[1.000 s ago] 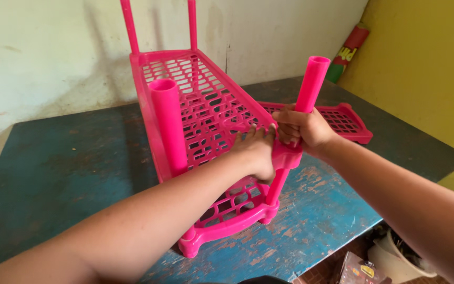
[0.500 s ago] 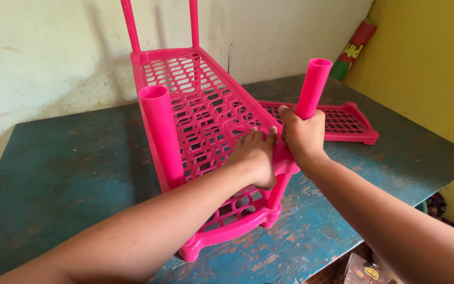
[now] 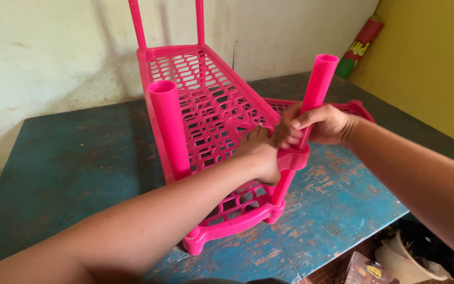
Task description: The person assembles a pink plastic three-tier shelf by inserting vertical support poles into the bottom and middle trays, then placing the top tray onto the poles. The person presses down on the corners to secure the connections and adjusts the alignment of the trays.
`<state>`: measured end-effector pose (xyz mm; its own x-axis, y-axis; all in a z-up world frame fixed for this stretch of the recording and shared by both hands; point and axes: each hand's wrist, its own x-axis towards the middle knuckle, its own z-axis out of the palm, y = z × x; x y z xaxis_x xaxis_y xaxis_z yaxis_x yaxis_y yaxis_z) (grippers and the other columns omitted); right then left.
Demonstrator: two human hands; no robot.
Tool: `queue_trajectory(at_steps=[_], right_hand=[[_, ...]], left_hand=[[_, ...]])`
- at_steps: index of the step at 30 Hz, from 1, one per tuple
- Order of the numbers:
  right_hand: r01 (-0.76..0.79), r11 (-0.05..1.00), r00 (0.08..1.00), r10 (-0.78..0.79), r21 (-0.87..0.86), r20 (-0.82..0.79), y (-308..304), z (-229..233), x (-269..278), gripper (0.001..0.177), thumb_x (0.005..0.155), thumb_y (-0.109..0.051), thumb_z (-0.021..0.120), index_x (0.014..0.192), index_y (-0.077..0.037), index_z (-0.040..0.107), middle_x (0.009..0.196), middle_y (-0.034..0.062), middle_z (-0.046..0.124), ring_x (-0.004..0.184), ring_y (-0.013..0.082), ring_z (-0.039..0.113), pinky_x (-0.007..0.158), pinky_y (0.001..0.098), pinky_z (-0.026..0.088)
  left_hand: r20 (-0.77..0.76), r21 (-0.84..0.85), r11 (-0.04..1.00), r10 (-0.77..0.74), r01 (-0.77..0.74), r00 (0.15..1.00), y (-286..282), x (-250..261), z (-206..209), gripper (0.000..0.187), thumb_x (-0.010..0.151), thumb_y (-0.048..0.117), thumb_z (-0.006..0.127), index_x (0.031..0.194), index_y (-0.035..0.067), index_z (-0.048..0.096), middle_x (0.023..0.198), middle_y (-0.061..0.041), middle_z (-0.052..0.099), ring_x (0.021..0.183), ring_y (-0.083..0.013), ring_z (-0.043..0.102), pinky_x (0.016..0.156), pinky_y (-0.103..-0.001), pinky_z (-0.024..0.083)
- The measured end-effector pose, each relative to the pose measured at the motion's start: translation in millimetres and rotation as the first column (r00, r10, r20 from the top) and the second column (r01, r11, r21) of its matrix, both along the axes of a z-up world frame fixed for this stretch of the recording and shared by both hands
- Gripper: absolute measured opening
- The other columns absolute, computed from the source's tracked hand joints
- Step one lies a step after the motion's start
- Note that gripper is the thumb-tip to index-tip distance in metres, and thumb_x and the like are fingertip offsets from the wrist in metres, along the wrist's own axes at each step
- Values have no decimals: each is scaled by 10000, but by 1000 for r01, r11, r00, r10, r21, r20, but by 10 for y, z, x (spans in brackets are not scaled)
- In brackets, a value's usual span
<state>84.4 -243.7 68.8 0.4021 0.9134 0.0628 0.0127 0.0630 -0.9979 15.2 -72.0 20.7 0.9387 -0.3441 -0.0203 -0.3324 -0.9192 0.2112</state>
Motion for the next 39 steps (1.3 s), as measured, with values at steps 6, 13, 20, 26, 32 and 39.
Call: queue_trajectory(at_steps=[6,13,20,26,32,39], right_hand=[[554,816,830,-558,165,-28,51,-389,-47,357,923,-105,615,620,-111,426,507,-24,344,424,127,301,417,301,249],[811,525,539,-842,260,21,304,-419,-220,365,913,-102,647,600,-110,460,497,-7,392,387,115,335,383,306,263],[913,309,305,-951,265,56,409,-450,-234,360,904,-118,701,612,-108,490,507,2,460,393,116,400,398,302,323],[652,754,748,-657,80,89,116,-160,-184,308,866,-133,710,642,-111,499,555,4,473,496,133,469,507,307,374],[475,856,871,-490,206,30,52,128,-104,393,935,-189,678,637,-127,430,538,-5,376,481,141,383,540,330,389],[714,608,641,-767,347,25,275,18,-247,391,964,-156,657,635,-106,453,523,-6,360,422,124,336,434,325,324]], left_hand=[[52,-68,998,-5,8,999,-27,1,-31,1192,694,279,819,1591,-14,90,1521,-267,334,1513,-380,237,1196,-516,278],[43,-56,998,4,-2,999,-21,-6,-15,1205,683,263,827,1608,32,89,1557,-227,320,1529,-353,223,1213,-487,261],[28,-27,1000,12,-12,1000,-24,-17,19,1185,713,275,814,1609,46,73,1575,-219,296,1538,-357,193,1225,-474,237],[45,-15,1000,1,-1,999,-23,-24,0,1150,727,257,786,1615,21,94,1571,-241,314,1539,-370,218,1232,-474,241],[35,-19,1000,-8,9,999,-25,-18,21,1160,723,279,785,1606,30,75,1568,-234,307,1535,-369,205,1232,-473,230],[37,-17,1000,-3,3,999,-16,-14,10,1162,728,267,775,1611,27,60,1579,-235,298,1536,-361,211,1227,-476,238]])
